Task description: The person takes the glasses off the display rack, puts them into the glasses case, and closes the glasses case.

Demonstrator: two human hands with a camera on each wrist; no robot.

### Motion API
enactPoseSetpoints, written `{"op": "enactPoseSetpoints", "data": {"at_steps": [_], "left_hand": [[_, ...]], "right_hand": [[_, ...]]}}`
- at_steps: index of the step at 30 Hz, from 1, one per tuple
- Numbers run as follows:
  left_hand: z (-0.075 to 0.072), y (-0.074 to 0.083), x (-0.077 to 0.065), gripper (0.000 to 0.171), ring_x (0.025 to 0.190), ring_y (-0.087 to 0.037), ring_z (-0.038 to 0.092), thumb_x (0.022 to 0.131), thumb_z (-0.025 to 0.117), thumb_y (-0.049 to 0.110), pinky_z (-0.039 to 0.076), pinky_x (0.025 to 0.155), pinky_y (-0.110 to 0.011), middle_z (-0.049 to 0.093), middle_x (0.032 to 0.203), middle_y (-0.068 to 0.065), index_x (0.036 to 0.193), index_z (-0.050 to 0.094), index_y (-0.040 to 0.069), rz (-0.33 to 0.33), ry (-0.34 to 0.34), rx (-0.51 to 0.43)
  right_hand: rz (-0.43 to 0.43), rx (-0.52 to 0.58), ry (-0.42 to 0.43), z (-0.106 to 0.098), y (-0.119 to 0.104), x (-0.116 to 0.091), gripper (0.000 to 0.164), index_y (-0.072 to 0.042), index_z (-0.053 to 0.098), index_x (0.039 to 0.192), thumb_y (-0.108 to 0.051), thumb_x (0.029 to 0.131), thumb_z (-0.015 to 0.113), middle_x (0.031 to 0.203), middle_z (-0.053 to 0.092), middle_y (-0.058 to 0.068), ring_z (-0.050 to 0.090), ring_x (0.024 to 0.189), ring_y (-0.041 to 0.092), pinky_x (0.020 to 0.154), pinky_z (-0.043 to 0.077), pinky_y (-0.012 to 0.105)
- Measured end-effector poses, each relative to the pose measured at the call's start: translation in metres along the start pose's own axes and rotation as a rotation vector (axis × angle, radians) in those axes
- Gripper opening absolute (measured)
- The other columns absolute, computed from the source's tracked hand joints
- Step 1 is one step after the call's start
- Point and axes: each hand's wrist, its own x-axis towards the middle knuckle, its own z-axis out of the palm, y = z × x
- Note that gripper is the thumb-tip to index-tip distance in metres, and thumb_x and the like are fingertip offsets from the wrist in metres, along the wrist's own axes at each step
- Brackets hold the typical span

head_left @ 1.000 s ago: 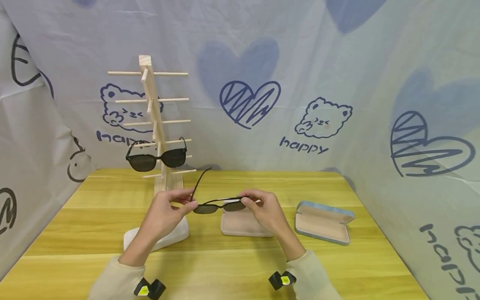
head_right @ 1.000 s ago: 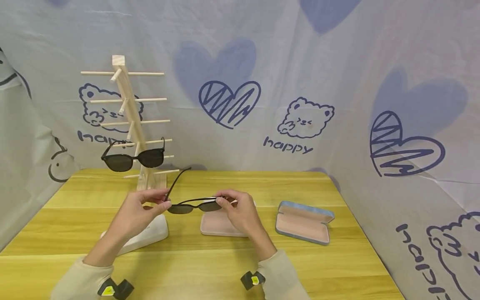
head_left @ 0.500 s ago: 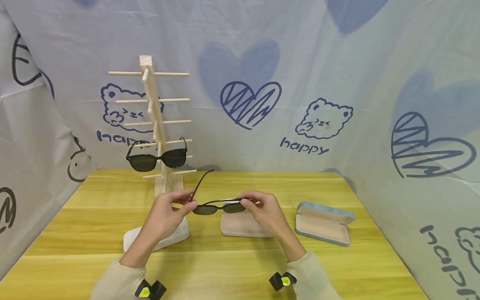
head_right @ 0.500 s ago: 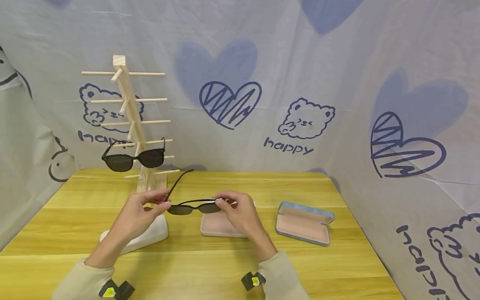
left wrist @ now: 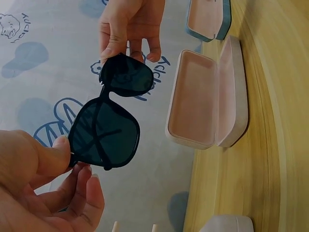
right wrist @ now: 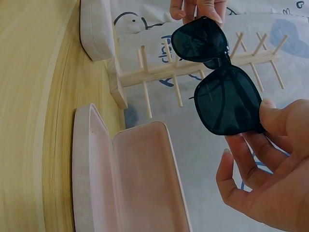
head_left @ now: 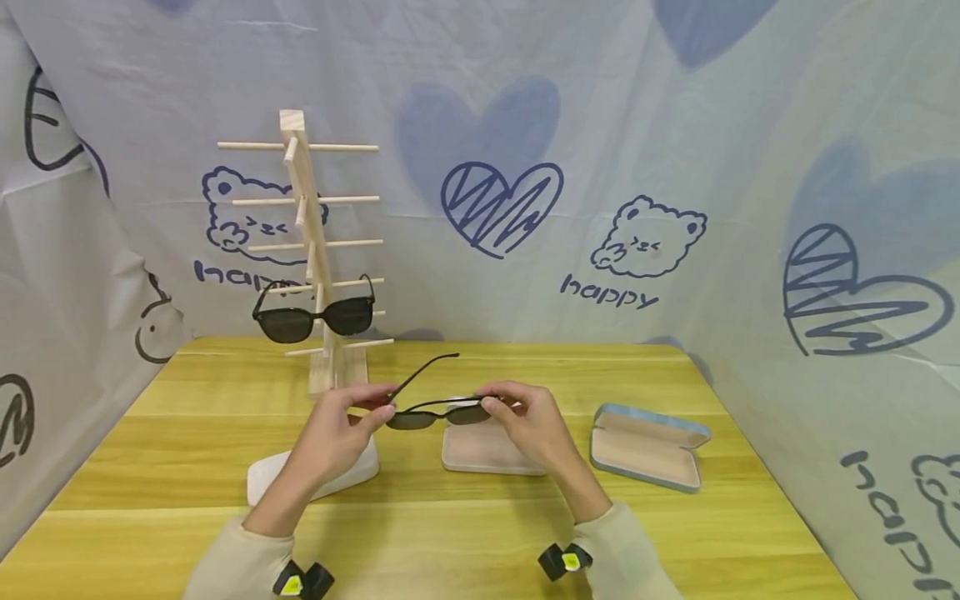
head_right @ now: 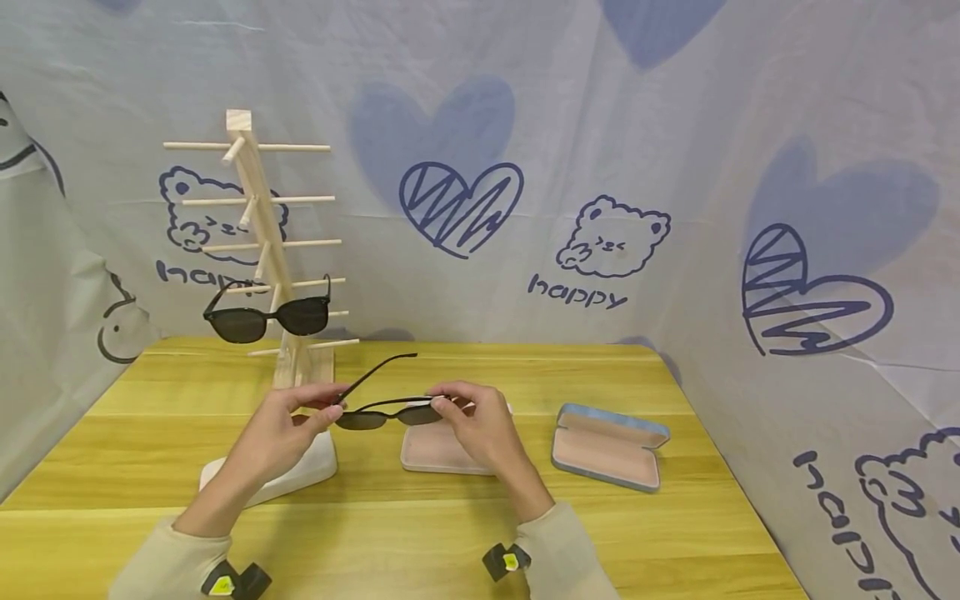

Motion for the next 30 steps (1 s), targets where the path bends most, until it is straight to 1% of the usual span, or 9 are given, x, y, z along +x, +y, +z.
{"op": "enactPoseSetpoints", "data": {"at_steps": [5, 7, 9, 12, 18, 20, 24, 27, 30], "left_hand": [[0.002, -0.002, 0.0, 0.029, 0.115, -0.032, 0.069, 0.103, 0.062, 0.007, 0.06, 0.087, -0.039, 0.073, 0.126, -0.017, 0.13, 0.071, 0.005, 0.023, -0.009, 0.008], [0.002, -0.002, 0.0, 0.028, 0.118, -0.033, 0.068, 0.103, 0.061, 0.007, 0.061, 0.087, -0.04, 0.073, 0.127, -0.017, 0.128, 0.072, 0.005, 0.034, -0.01, 0.017], [0.002, -0.003, 0.0, 0.026, 0.119, -0.035, 0.068, 0.103, 0.061, 0.007, 0.061, 0.086, -0.038, 0.073, 0.128, -0.018, 0.126, 0.073, 0.004, 0.044, -0.008, 0.025], [0.002, -0.004, 0.0, 0.024, 0.118, -0.035, 0.068, 0.103, 0.061, 0.006, 0.059, 0.084, -0.033, 0.073, 0.126, -0.018, 0.123, 0.074, 0.003, 0.056, -0.001, 0.034], [0.004, -0.008, 0.0, 0.022, 0.108, -0.031, 0.071, 0.102, 0.061, 0.004, 0.058, 0.08, -0.026, 0.077, 0.114, -0.013, 0.116, 0.078, 0.005, 0.077, -0.006, 0.021], [0.004, -0.009, -0.001, 0.022, 0.106, -0.03, 0.071, 0.102, 0.061, 0.003, 0.057, 0.078, -0.024, 0.076, 0.112, -0.012, 0.115, 0.078, 0.005, 0.076, -0.014, 0.01], [0.004, -0.011, 0.0, 0.022, 0.105, -0.031, 0.071, 0.102, 0.061, 0.002, 0.057, 0.076, -0.023, 0.076, 0.112, -0.013, 0.115, 0.078, 0.004, 0.079, -0.023, -0.001], [0.004, -0.012, 0.0, 0.023, 0.109, -0.032, 0.071, 0.103, 0.061, 0.005, 0.06, 0.082, -0.03, 0.076, 0.115, -0.013, 0.117, 0.078, 0.006, 0.08, -0.027, -0.003], [0.006, -0.013, 0.001, 0.024, 0.115, -0.033, 0.07, 0.104, 0.06, 0.009, 0.061, 0.092, -0.044, 0.075, 0.12, -0.013, 0.121, 0.076, 0.008, 0.079, -0.04, -0.01]], "right_hand": [[0.015, -0.004, 0.027, 0.001, 0.001, 0.001, 0.016, -0.007, 0.078, 0.111, -0.013, 0.099, 0.069, 0.108, 0.077, 0.012, 0.066, 0.09, 0.014, 0.081, 0.057, 0.022], [0.034, -0.006, 0.056, 0.002, 0.0, 0.001, 0.014, -0.008, 0.078, 0.108, -0.015, 0.098, 0.072, 0.104, 0.077, 0.01, 0.065, 0.086, 0.012, 0.08, 0.056, 0.021], [0.049, -0.007, 0.09, 0.002, 0.0, 0.001, 0.013, -0.009, 0.078, 0.105, -0.018, 0.096, 0.075, 0.099, 0.076, 0.009, 0.065, 0.083, 0.011, 0.079, 0.055, 0.021], [0.062, -0.013, 0.124, 0.003, 0.001, 0.001, 0.013, -0.009, 0.079, 0.101, -0.019, 0.093, 0.078, 0.096, 0.077, 0.007, 0.065, 0.083, 0.01, 0.079, 0.057, 0.023], [0.066, -0.029, 0.132, 0.004, 0.002, 0.001, 0.01, -0.01, 0.079, 0.098, -0.018, 0.092, 0.079, 0.095, 0.077, 0.007, 0.068, 0.086, 0.014, 0.082, 0.061, 0.035], [0.07, -0.033, 0.129, 0.004, 0.003, 0.001, 0.008, -0.01, 0.079, 0.097, -0.017, 0.092, 0.079, 0.095, 0.077, 0.006, 0.068, 0.086, 0.014, 0.082, 0.06, 0.034], [0.073, -0.045, 0.11, 0.003, 0.005, 0.0, 0.007, -0.012, 0.078, 0.096, -0.017, 0.092, 0.079, 0.094, 0.077, 0.005, 0.068, 0.085, 0.013, 0.08, 0.058, 0.027], [0.079, -0.048, 0.092, 0.001, 0.006, -0.001, 0.007, -0.013, 0.078, 0.098, -0.018, 0.093, 0.078, 0.095, 0.077, 0.005, 0.07, 0.085, 0.014, 0.079, 0.058, 0.024], [0.089, -0.042, 0.081, -0.002, 0.007, -0.001, 0.009, -0.013, 0.077, 0.1, -0.019, 0.095, 0.076, 0.098, 0.077, 0.005, 0.073, 0.085, 0.019, 0.076, 0.058, 0.023]]}}
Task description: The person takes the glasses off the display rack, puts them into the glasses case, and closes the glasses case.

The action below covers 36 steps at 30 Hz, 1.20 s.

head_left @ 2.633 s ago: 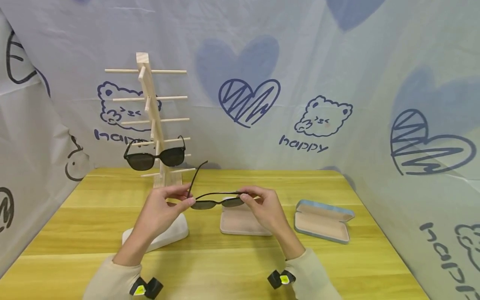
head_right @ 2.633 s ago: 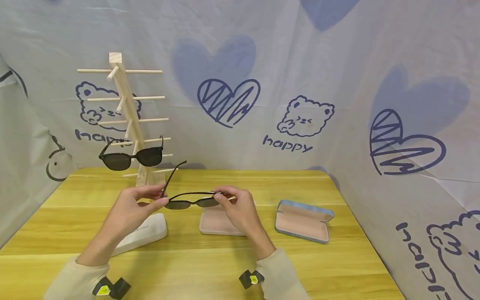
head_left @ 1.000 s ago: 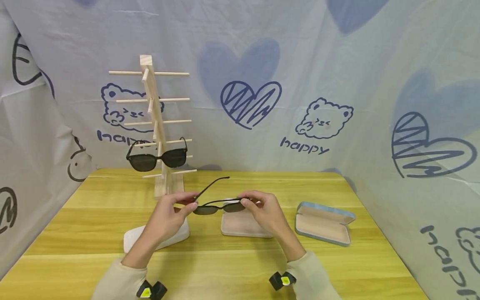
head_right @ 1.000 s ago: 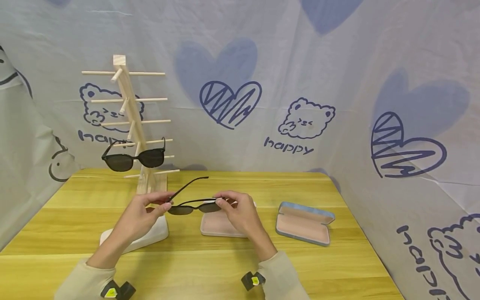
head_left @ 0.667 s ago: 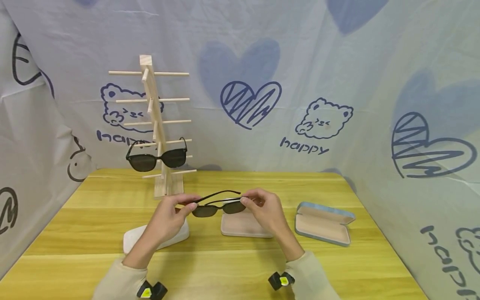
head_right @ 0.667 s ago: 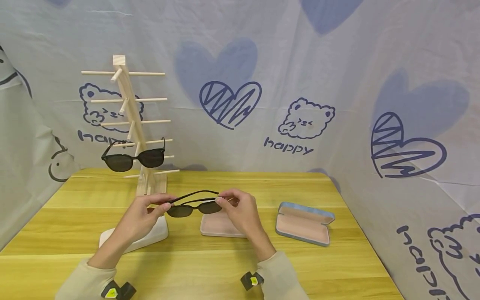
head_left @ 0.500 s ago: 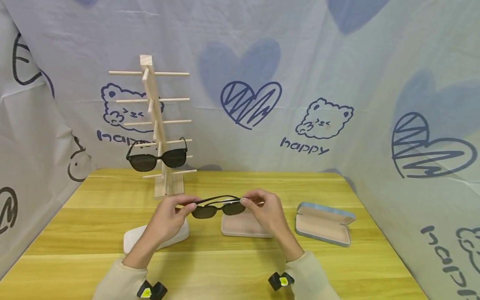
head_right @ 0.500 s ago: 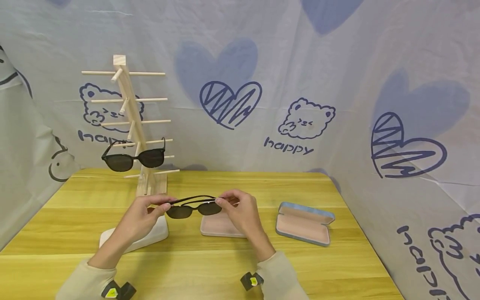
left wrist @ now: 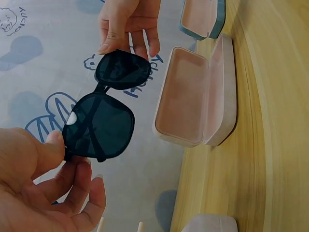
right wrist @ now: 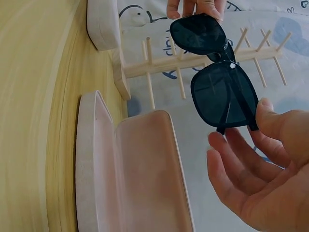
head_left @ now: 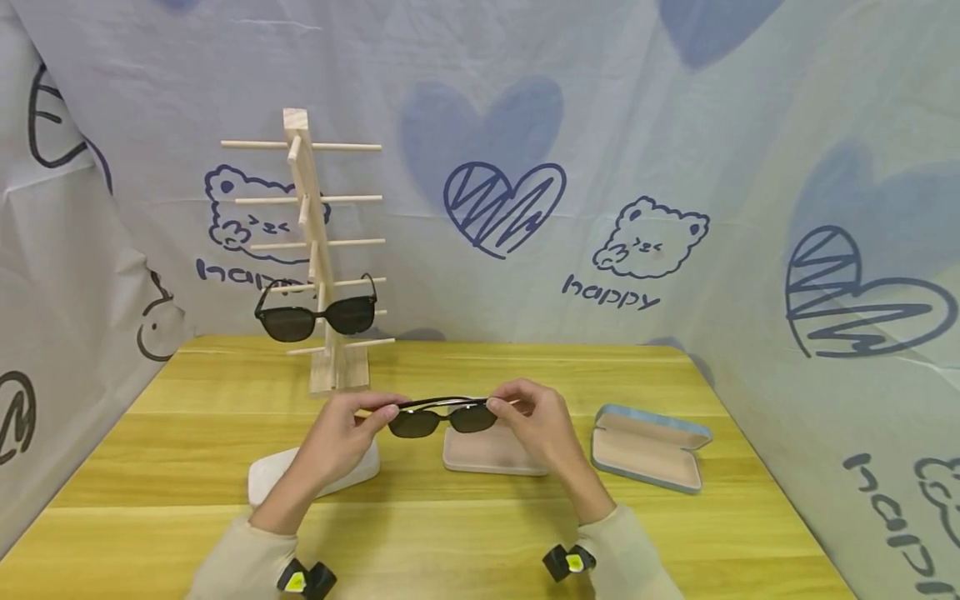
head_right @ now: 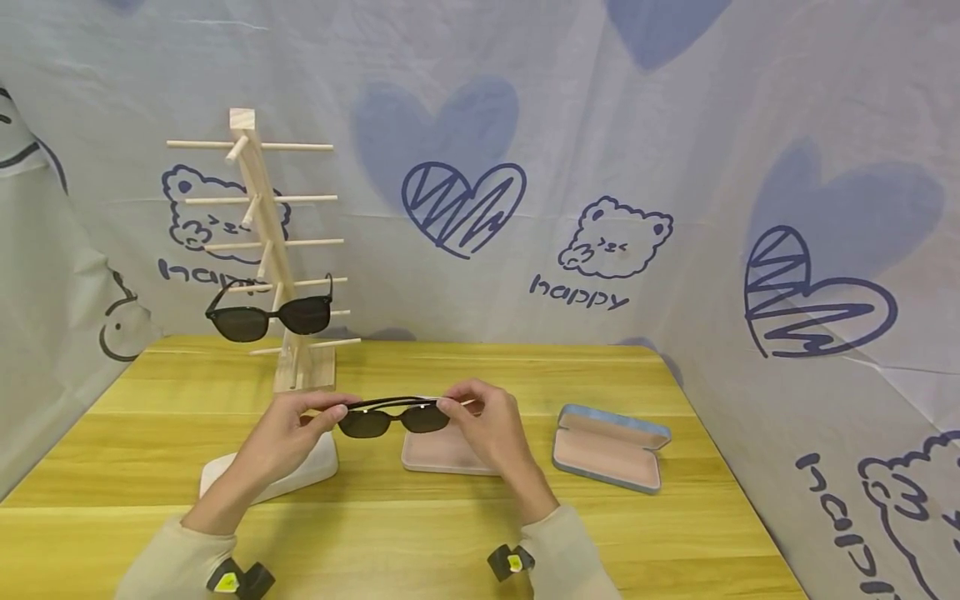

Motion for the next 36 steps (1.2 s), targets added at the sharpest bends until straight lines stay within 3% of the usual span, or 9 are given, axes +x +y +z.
{"op": "enactPoseSetpoints", "data": {"at_steps": [3, 6, 12, 20, 26, 32, 36], "left_hand": [[0.003, -0.002, 0.002, 0.025, 0.119, -0.035, 0.068, 0.105, 0.059, 0.01, 0.057, 0.099, -0.054, 0.074, 0.125, -0.014, 0.124, 0.075, 0.008, -0.003, -0.021, -0.017], [0.007, -0.003, 0.005, 0.026, 0.121, -0.035, 0.067, 0.105, 0.058, 0.01, 0.056, 0.101, -0.056, 0.074, 0.126, -0.015, 0.125, 0.074, 0.006, -0.008, -0.036, -0.032], [0.015, -0.006, 0.01, 0.025, 0.116, -0.032, 0.07, 0.105, 0.059, 0.01, 0.059, 0.095, -0.047, 0.075, 0.124, -0.013, 0.124, 0.074, 0.006, -0.001, -0.057, -0.024], [0.022, -0.008, 0.014, 0.022, 0.108, -0.029, 0.071, 0.103, 0.063, 0.011, 0.06, 0.089, -0.04, 0.077, 0.118, -0.01, 0.12, 0.076, 0.007, -0.007, -0.042, -0.008], [0.029, -0.011, 0.018, 0.019, 0.1, -0.027, 0.072, 0.101, 0.067, 0.012, 0.058, 0.08, -0.032, 0.078, 0.113, -0.01, 0.116, 0.078, 0.007, -0.016, -0.018, 0.004], [0.038, -0.014, 0.021, 0.019, 0.098, -0.024, 0.072, 0.101, 0.067, 0.014, 0.059, 0.08, -0.034, 0.078, 0.113, -0.009, 0.114, 0.078, 0.008, -0.031, -0.021, -0.004], [0.043, -0.019, 0.023, 0.017, 0.093, -0.023, 0.072, 0.101, 0.067, 0.013, 0.059, 0.076, -0.029, 0.078, 0.112, -0.011, 0.112, 0.079, 0.006, -0.027, -0.025, -0.014]], "right_hand": [[0.0, -0.009, 0.001, -0.003, 0.002, 0.0, 0.009, -0.012, 0.077, 0.101, -0.019, 0.096, 0.075, 0.099, 0.077, 0.006, 0.074, 0.089, 0.024, 0.078, 0.06, 0.026], [-0.004, -0.034, 0.004, -0.006, 0.005, 0.001, 0.008, -0.011, 0.077, 0.101, -0.018, 0.096, 0.075, 0.099, 0.077, 0.006, 0.074, 0.095, 0.022, 0.084, 0.061, 0.03], [0.022, -0.017, -0.037, -0.011, 0.009, 0.001, 0.008, -0.007, 0.075, 0.101, -0.014, 0.097, 0.072, 0.098, 0.078, 0.011, 0.074, 0.088, 0.02, 0.077, 0.061, 0.025], [0.067, 0.0, -0.107, -0.017, 0.013, 0.0, 0.011, -0.003, 0.073, 0.103, -0.013, 0.098, 0.071, 0.096, 0.077, 0.014, 0.075, 0.087, 0.037, 0.078, 0.064, 0.043], [0.104, -0.025, -0.147, -0.019, 0.02, 0.002, 0.011, -0.001, 0.073, 0.104, -0.011, 0.098, 0.07, 0.097, 0.077, 0.015, 0.075, 0.087, 0.035, 0.08, 0.065, 0.044], [0.11, -0.081, -0.154, -0.021, 0.027, 0.002, 0.011, 0.0, 0.073, 0.105, -0.008, 0.1, 0.067, 0.098, 0.075, 0.016, 0.075, 0.083, 0.024, 0.079, 0.065, 0.042], [0.118, -0.109, -0.168, -0.021, 0.03, 0.002, 0.013, 0.002, 0.072, 0.108, -0.007, 0.101, 0.065, 0.099, 0.075, 0.015, 0.073, 0.08, 0.019, 0.077, 0.065, 0.04]]}}
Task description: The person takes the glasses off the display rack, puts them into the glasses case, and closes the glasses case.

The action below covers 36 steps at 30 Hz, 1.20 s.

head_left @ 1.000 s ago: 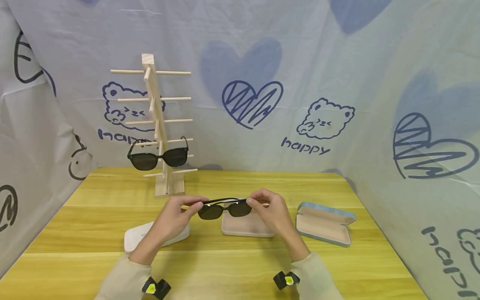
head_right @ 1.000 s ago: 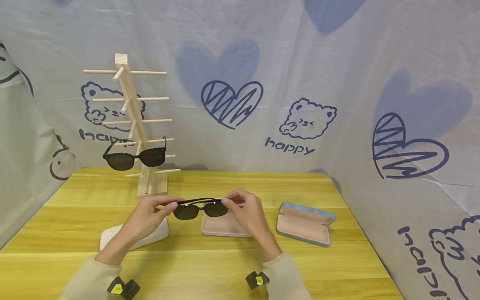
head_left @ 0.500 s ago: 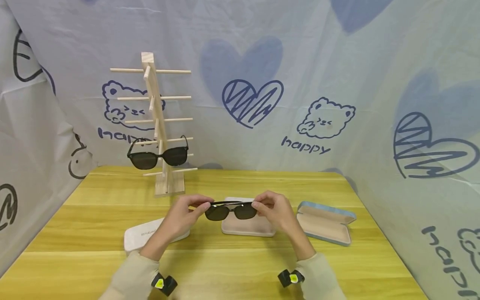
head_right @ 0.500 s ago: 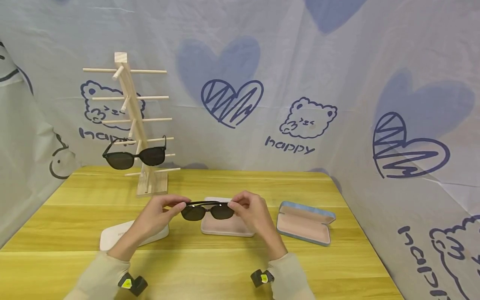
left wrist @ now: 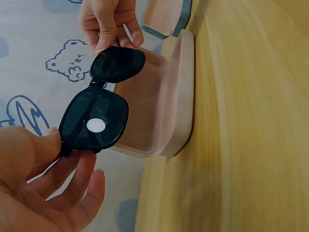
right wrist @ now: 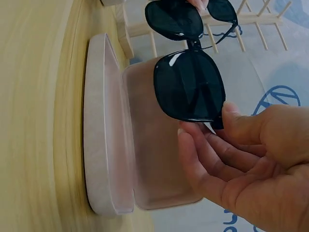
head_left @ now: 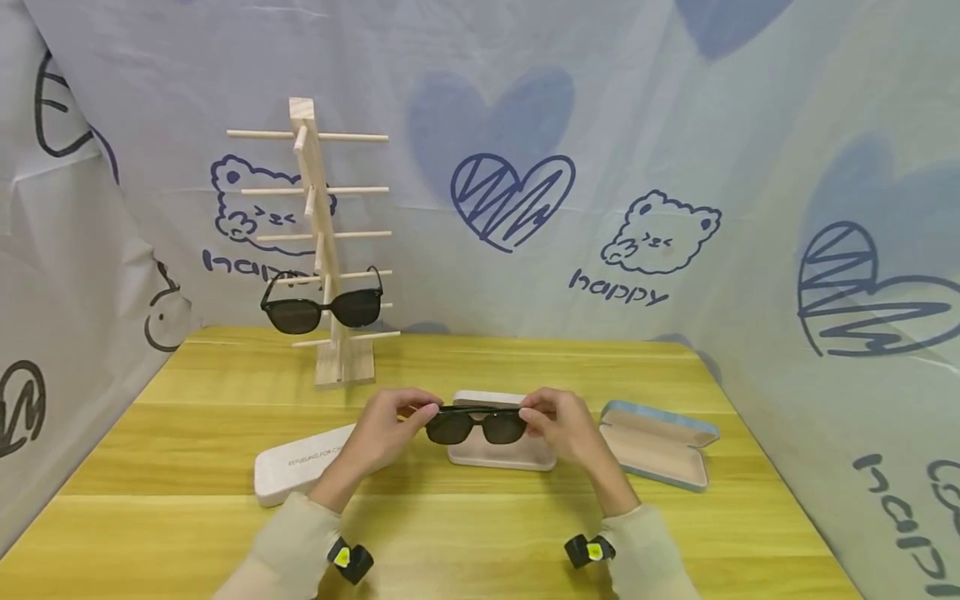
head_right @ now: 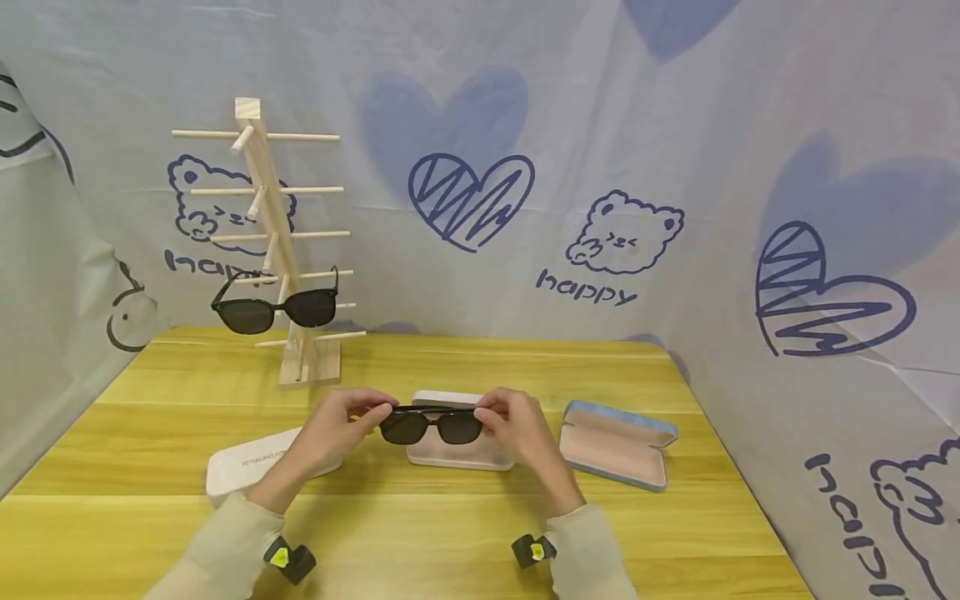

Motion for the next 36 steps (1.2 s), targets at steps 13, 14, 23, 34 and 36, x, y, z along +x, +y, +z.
{"op": "enactPoseSetpoints", "data": {"at_steps": [13, 14, 23, 34, 36], "left_hand": [[0.02, -0.007, 0.008, 0.019, 0.078, -0.021, 0.072, 0.1, 0.066, 0.005, 0.065, 0.07, -0.044, 0.075, 0.109, -0.021, 0.113, 0.075, -0.005, -0.077, -0.04, -0.138], [0.021, -0.007, 0.008, 0.019, 0.078, -0.021, 0.072, 0.1, 0.065, 0.005, 0.065, 0.07, -0.044, 0.075, 0.109, -0.022, 0.113, 0.074, -0.006, -0.081, -0.048, -0.149], [0.026, -0.012, 0.011, 0.021, 0.084, -0.028, 0.074, 0.098, 0.065, -0.002, 0.066, 0.074, -0.04, 0.073, 0.117, -0.024, 0.117, 0.073, -0.006, -0.143, -0.102, -0.191], [0.04, -0.022, 0.016, 0.016, 0.076, -0.021, 0.076, 0.094, 0.071, 0.0, 0.061, 0.066, -0.025, 0.078, 0.107, -0.019, 0.109, 0.079, 0.0, -0.13, -0.046, -0.111], [0.043, -0.022, 0.017, 0.016, 0.075, -0.019, 0.075, 0.094, 0.072, 0.001, 0.06, 0.065, -0.024, 0.078, 0.106, -0.018, 0.108, 0.079, 0.0, -0.128, -0.043, -0.101]], "right_hand": [[0.042, -0.045, -0.044, -0.006, 0.014, 0.002, 0.012, 0.004, 0.071, 0.109, -0.001, 0.101, 0.063, 0.094, 0.074, 0.015, 0.071, 0.078, 0.018, 0.076, 0.065, 0.041], [0.044, -0.05, -0.047, -0.007, 0.015, 0.002, 0.012, 0.004, 0.071, 0.109, -0.001, 0.101, 0.063, 0.094, 0.074, 0.015, 0.071, 0.077, 0.018, 0.075, 0.065, 0.039], [0.085, -0.061, -0.069, -0.013, 0.018, 0.002, 0.012, 0.005, 0.07, 0.108, -0.001, 0.1, 0.063, 0.092, 0.074, 0.015, 0.071, 0.076, 0.02, 0.073, 0.064, 0.036], [0.156, 0.013, -0.138, -0.019, 0.03, 0.002, 0.015, 0.008, 0.071, 0.106, -0.002, 0.102, 0.061, 0.091, 0.073, 0.017, 0.073, 0.078, 0.021, 0.077, 0.065, 0.04], [0.166, 0.035, -0.145, -0.02, 0.032, 0.002, 0.015, 0.01, 0.07, 0.107, 0.0, 0.102, 0.06, 0.092, 0.072, 0.019, 0.074, 0.079, 0.021, 0.077, 0.066, 0.04]]}}
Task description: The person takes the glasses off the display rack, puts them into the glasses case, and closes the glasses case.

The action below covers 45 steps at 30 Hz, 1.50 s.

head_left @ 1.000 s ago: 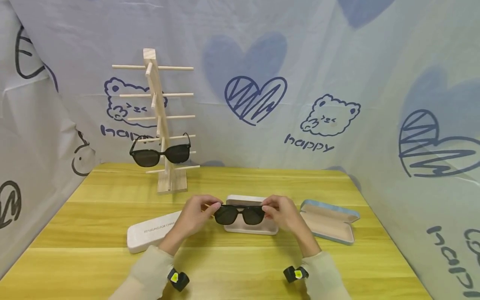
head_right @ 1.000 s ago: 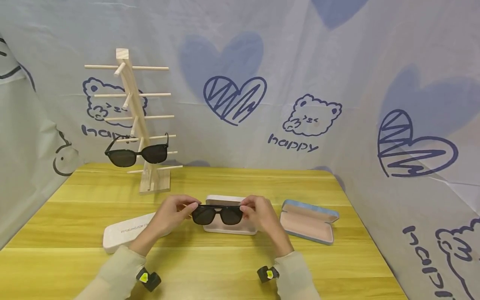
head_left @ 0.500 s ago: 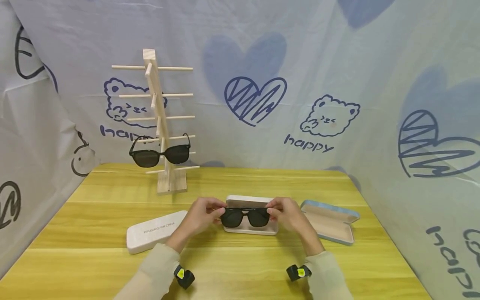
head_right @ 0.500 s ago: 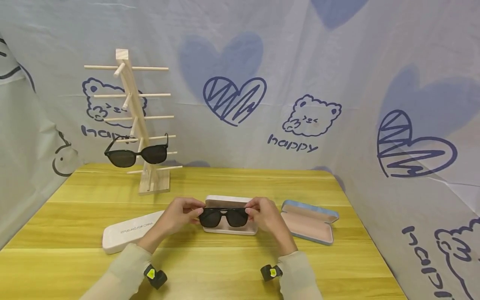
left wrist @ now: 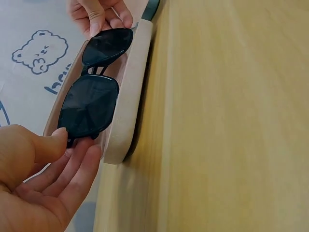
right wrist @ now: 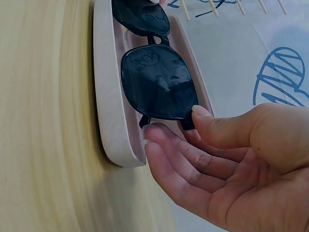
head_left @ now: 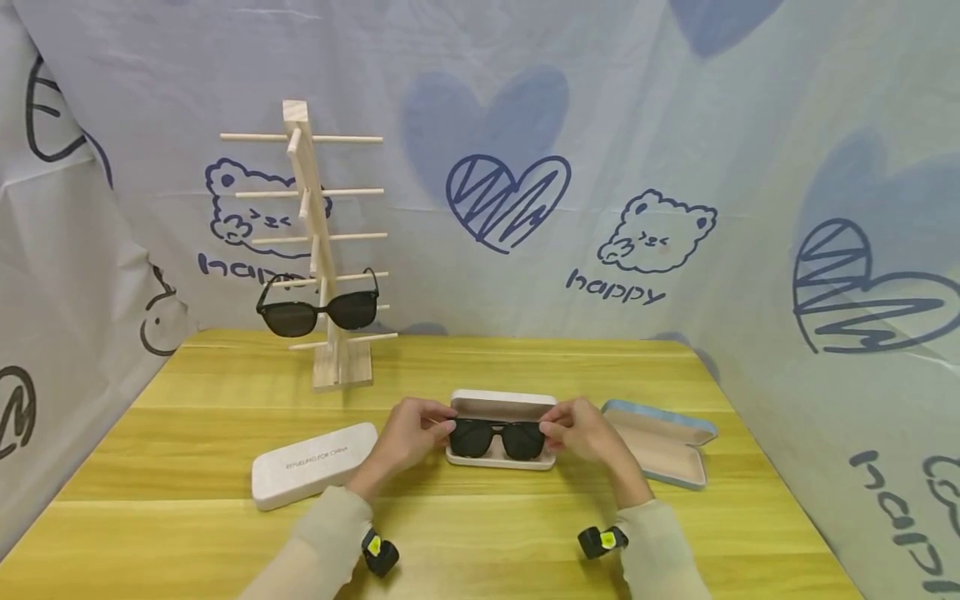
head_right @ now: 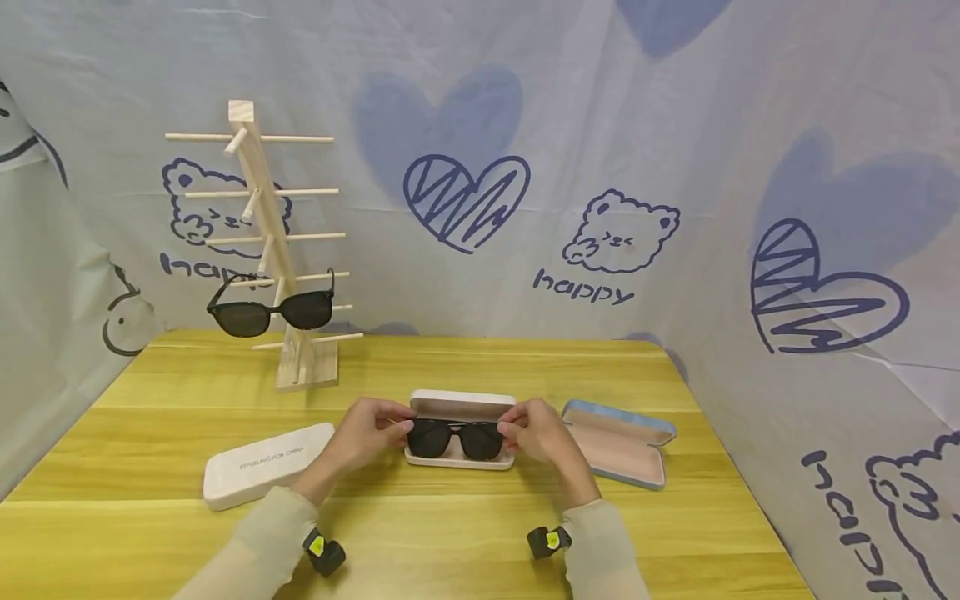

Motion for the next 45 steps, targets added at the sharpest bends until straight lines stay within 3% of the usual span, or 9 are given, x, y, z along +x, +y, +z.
{"op": "enactPoseSetpoints", "data": {"at_steps": [10, 15, 25, 34, 45], "left_hand": [[0.006, 0.0, -0.001, 0.013, 0.068, -0.011, 0.068, 0.093, 0.073, 0.002, 0.052, 0.053, -0.022, 0.079, 0.09, -0.011, 0.105, 0.079, 0.001, 0.001, 0.022, 0.057], [0.011, -0.001, 0.0, 0.012, 0.068, -0.012, 0.07, 0.092, 0.074, 0.001, 0.052, 0.053, -0.021, 0.078, 0.089, -0.012, 0.103, 0.079, -0.001, -0.023, 0.031, 0.049], [0.015, 0.001, -0.001, 0.013, 0.066, -0.014, 0.073, 0.089, 0.076, -0.003, 0.057, 0.055, -0.022, 0.078, 0.085, -0.013, 0.102, 0.078, -0.005, -0.042, 0.052, 0.043], [0.016, 0.006, -0.001, 0.015, 0.066, -0.01, 0.071, 0.084, 0.082, 0.002, 0.054, 0.056, -0.021, 0.08, 0.091, -0.011, 0.099, 0.081, -0.001, -0.08, 0.083, 0.146], [0.017, 0.006, 0.001, 0.007, 0.067, -0.007, 0.061, 0.085, 0.081, 0.006, 0.048, 0.056, -0.021, 0.081, 0.1, -0.01, 0.092, 0.084, 0.006, -0.092, 0.118, 0.222]], "right_hand": [[0.041, 0.009, 0.021, 0.001, 0.003, 0.001, 0.016, 0.014, 0.069, 0.109, 0.002, 0.101, 0.06, 0.093, 0.073, 0.023, 0.074, 0.078, 0.023, 0.075, 0.066, 0.039], [0.059, 0.017, 0.015, 0.003, 0.004, 0.002, 0.021, 0.019, 0.065, 0.115, 0.007, 0.098, 0.061, 0.095, 0.073, 0.026, 0.074, 0.078, 0.023, 0.073, 0.066, 0.038], [0.121, 0.004, 0.051, 0.006, 0.008, 0.004, 0.023, 0.016, 0.066, 0.116, 0.002, 0.099, 0.063, 0.095, 0.074, 0.023, 0.074, 0.074, 0.02, 0.069, 0.065, 0.035], [0.127, -0.051, 0.12, 0.012, 0.008, 0.005, 0.017, 0.006, 0.077, 0.1, -0.005, 0.101, 0.064, 0.076, 0.071, 0.015, 0.069, 0.063, 0.017, 0.063, 0.064, 0.03], [0.131, -0.013, 0.191, 0.012, 0.015, 0.009, 0.017, 0.005, 0.078, 0.092, -0.009, 0.098, 0.07, 0.071, 0.071, 0.011, 0.067, 0.058, 0.012, 0.06, 0.064, 0.032]]}}
